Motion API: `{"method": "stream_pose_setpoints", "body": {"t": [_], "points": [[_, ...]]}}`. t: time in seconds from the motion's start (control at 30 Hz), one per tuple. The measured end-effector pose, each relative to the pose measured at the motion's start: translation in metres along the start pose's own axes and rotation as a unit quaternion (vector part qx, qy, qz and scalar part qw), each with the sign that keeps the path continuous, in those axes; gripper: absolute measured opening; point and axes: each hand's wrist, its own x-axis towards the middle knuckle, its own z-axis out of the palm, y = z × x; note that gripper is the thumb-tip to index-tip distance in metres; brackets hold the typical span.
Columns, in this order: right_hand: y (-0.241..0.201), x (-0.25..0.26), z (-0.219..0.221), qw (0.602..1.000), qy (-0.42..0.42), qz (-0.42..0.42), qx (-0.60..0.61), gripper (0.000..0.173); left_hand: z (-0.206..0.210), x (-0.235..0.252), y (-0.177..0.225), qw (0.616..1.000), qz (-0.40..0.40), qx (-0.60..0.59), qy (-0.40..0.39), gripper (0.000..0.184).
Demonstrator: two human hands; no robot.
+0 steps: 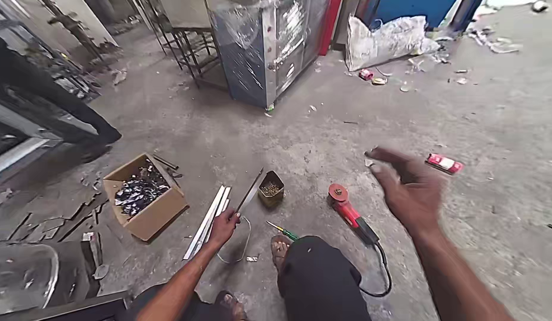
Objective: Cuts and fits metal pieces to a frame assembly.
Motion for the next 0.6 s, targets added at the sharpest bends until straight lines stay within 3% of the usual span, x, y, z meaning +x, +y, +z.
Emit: {"method": "stream_pose_setpoints", "body": {"t": [0.1,0.2,0.3,0.43,0.6], "points": [[0.161,-0.093,-0.015,0.949,-0.064,0.256,-0.173,0.048,0.026,0.019,-0.015,1.000,-0.006,0.006,-0.008,0.027],[0.246,-0.167,-0.039,0.857,-0.154,0.420,-0.255,0.073,0.056,0.043,-0.028,0.999,-0.022,-0.006,-0.023,0.026],[0.288,-0.204,-0.041,0.804,-0.200,0.491,-0.268,0.087,0.078,0.066,-0.035,0.998,-0.045,-0.029,-0.039,0.025],[0.312,-0.219,-0.022,0.794,-0.246,0.473,-0.291,0.068,0.099,0.089,-0.048,0.997,-0.051,-0.029,-0.040,0.025],[0.313,-0.213,-0.002,0.734,-0.294,0.487,-0.371,0.077,0.109,0.090,-0.056,0.997,-0.054,-0.039,-0.043,0.029]]}}
